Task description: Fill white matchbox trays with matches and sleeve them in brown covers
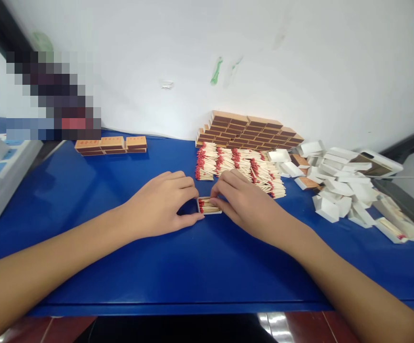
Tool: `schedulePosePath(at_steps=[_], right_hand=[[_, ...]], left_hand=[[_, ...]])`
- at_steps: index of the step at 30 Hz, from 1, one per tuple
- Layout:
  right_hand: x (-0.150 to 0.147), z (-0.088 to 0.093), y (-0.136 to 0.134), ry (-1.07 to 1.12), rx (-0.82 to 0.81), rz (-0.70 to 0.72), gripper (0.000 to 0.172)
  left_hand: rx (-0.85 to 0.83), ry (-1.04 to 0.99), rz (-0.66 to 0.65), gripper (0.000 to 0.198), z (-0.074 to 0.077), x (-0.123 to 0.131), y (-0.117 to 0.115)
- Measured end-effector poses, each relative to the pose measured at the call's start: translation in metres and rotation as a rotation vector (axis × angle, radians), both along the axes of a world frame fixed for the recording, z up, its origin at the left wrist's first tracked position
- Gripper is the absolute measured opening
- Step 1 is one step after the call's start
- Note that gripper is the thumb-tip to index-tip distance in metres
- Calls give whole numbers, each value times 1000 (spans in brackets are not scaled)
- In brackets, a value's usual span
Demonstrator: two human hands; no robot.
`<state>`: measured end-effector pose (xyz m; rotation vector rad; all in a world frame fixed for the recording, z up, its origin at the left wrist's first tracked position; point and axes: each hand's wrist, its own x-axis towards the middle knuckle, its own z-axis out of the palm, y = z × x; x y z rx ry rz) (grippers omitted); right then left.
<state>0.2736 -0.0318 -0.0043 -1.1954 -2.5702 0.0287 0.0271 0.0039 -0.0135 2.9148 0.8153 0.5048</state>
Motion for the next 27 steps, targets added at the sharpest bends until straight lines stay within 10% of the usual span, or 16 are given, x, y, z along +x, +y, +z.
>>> schedulePosePath(at_steps=[27], right_hand=[[41,-22,44,149,24,-152,9]], left_hand=[[-23,-10,-9,32,2,-1,-1]])
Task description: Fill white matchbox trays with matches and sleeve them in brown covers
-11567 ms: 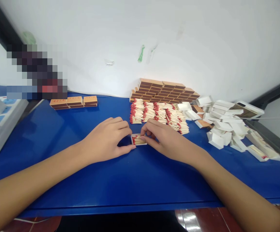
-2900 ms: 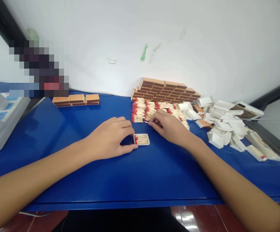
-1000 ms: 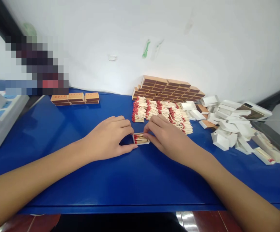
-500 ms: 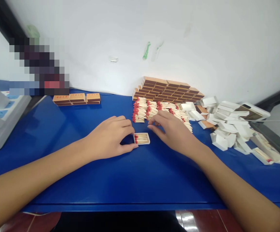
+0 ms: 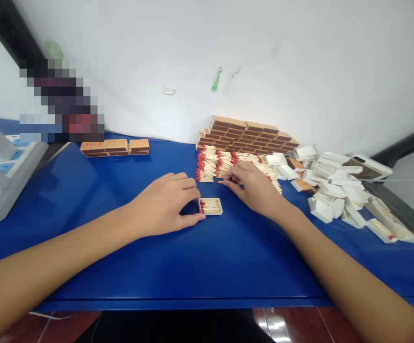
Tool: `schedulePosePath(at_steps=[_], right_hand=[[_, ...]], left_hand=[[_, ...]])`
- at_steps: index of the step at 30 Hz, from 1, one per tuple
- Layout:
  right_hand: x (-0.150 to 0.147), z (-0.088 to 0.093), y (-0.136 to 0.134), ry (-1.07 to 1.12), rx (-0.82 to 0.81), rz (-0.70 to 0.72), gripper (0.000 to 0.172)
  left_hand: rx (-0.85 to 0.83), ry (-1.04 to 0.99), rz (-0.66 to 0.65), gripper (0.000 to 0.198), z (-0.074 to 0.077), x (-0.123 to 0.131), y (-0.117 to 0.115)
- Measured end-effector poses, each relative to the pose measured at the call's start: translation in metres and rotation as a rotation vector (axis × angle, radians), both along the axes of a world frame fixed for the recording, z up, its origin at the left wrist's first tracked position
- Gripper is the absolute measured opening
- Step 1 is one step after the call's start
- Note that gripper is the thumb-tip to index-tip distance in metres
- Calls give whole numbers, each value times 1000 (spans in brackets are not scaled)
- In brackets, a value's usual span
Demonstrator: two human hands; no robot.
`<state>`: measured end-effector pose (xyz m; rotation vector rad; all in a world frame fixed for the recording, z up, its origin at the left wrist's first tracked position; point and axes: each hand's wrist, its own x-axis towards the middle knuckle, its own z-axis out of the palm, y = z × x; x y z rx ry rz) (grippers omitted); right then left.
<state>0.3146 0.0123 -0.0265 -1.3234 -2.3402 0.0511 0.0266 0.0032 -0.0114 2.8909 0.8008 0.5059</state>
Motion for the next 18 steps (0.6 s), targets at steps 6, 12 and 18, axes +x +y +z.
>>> schedulePosePath(at_steps=[6,12,18], right_hand=[[2,-2,4,-34,-33,20,12],[-13,13,-17,23,-58,85,11],[-39,23,-42,-7,-111,157,9]], left_hand=[[-1,-5,3,32,0,0,1],[-3,5,22,32,1,0,0],[7,10,34,32,1,0,1]])
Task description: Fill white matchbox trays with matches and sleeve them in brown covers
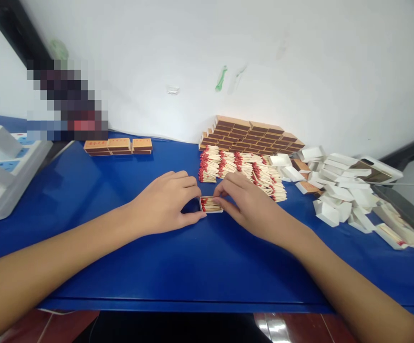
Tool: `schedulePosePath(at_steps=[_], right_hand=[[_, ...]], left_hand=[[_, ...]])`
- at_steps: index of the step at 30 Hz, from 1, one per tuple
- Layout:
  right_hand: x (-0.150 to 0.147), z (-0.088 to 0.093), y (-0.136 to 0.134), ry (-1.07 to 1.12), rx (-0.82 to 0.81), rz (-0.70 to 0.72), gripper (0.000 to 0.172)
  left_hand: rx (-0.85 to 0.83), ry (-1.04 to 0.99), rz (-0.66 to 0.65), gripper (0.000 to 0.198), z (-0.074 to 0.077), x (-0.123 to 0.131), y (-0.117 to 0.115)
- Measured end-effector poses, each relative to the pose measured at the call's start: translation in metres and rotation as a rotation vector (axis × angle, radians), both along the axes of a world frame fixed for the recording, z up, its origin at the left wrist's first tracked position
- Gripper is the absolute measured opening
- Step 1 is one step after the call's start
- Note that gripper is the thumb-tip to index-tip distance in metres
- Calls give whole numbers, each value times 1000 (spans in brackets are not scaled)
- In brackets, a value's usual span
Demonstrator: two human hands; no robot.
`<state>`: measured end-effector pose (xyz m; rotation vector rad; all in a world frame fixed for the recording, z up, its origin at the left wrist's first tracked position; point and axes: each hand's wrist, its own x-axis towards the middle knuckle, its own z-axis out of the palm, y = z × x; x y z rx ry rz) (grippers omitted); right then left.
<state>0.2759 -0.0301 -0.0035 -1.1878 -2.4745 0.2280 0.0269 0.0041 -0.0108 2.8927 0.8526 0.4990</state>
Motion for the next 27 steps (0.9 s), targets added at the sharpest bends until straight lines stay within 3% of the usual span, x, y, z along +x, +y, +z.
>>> schedulePosePath(at_steps=[12,27], right_hand=[[6,-4,0,81,-124,26,6],[1,-8,3,145,-103,-14,5]], left_hand=[[14,-8,-3,33,-2,0,1],[6,-5,-15,33,-3,-1,0]])
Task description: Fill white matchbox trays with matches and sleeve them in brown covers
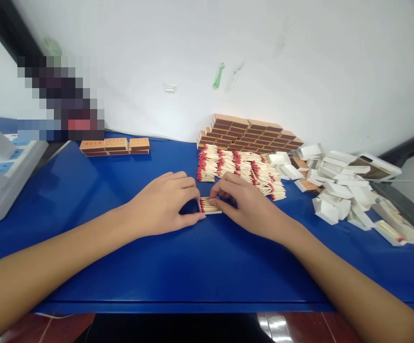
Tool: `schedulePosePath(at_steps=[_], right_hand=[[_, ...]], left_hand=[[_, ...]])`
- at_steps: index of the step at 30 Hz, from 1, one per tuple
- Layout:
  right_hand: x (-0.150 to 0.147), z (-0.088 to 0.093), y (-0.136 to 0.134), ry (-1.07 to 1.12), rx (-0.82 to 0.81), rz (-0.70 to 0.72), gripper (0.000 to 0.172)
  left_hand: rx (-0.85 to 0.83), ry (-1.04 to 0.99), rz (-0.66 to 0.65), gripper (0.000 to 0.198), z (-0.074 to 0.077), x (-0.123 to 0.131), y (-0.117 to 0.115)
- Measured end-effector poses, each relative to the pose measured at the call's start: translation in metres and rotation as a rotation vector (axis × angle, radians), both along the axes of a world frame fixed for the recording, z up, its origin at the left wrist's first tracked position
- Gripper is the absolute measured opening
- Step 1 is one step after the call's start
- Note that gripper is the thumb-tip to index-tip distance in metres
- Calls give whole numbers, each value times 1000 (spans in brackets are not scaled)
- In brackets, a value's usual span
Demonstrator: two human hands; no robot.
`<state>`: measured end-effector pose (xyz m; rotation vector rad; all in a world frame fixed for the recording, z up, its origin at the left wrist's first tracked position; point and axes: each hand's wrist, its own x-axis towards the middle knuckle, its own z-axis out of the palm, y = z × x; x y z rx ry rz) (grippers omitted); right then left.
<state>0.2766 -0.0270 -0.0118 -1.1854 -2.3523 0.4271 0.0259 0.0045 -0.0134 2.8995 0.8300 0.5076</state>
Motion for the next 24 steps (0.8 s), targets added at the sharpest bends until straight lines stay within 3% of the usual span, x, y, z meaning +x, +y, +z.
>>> schedulePosePath(at_steps=[14,21,24], right_hand=[[12,-16,29,-41,172,-51,21],[8,-18,34,-22,153,-91,5],[7,-18,34,-17,123,-103,7]], left_hand=[[-4,4,4,33,1,2,1],[-15,-2,3,33,2,2,-1],[-24,7,10,32,3,2,-1]])
